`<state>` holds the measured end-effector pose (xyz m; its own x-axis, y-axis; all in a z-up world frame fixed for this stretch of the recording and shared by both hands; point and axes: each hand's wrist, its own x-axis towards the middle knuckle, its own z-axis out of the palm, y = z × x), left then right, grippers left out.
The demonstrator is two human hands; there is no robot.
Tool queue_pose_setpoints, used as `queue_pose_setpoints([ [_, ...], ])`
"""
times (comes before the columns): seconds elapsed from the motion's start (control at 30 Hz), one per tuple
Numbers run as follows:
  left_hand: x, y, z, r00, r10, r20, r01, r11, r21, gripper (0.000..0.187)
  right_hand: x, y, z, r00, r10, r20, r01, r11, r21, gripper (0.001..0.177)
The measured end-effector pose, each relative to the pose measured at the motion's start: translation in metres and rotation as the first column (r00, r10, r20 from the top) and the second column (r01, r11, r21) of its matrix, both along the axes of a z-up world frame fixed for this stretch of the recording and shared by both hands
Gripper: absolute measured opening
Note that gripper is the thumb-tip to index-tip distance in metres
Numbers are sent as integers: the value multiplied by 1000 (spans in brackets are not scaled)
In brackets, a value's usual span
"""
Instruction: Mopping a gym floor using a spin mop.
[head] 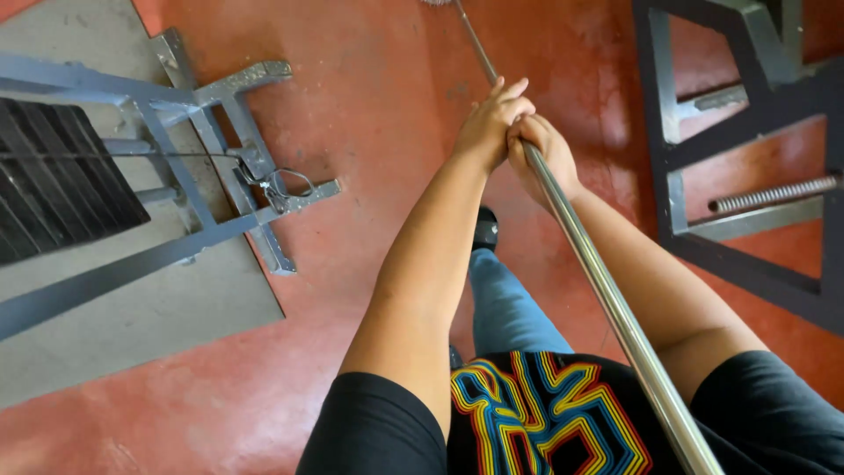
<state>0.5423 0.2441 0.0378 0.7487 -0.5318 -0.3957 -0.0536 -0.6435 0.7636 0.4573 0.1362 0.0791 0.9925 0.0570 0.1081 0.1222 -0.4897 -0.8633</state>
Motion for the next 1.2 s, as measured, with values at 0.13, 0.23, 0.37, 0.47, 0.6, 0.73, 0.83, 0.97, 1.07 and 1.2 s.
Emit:
queue_pose_setpoints([
  [0.13,72,-12,-31,990,135,-48,-139,985,-101,35,72,-10,-31,999,-17,29,16,998,58,6],
  [0.23,92,-9,-52,989,147,-8,-148,986,-80,30,93,-4,-39,999,-38,6,37,992,118,7],
  [0.37,75,-1,-71,976,216,-8,-214,961,-176,35,78,1,-53,999,-36,16,34,993,113,4],
  [0.47,27,18,-36,952,285,-110,-304,919,-251,37,36,14,-34,997,-29,-68,34,997,76,6],
  [0.6,-59,70,-29,996,-53,77,54,998,-13,29,-57,48,-34,998,-23,-66,28,996,84,5],
  [0.73,-181,128,-11,973,-131,189,125,991,42,19,-182,108,7,985,-28,-171,33,999,22,4],
  [0.83,-278,175,-16,952,-167,258,161,986,44,13,-279,153,22,957,-22,-291,26,1000,10,4],
  [0.97,-379,221,-53,911,-213,352,199,977,76,13,-378,201,36,955,38,-294,-40,999,2,5],
  [1.07,-417,252,-30,857,-255,448,247,966,78,12,-415,223,66,940,90,-330,-101,995,-16,7],
  [1.2,-421,246,-56,869,-270,416,202,959,199,14,-419,234,65,961,66,-269,-74,997,-20,5],
])
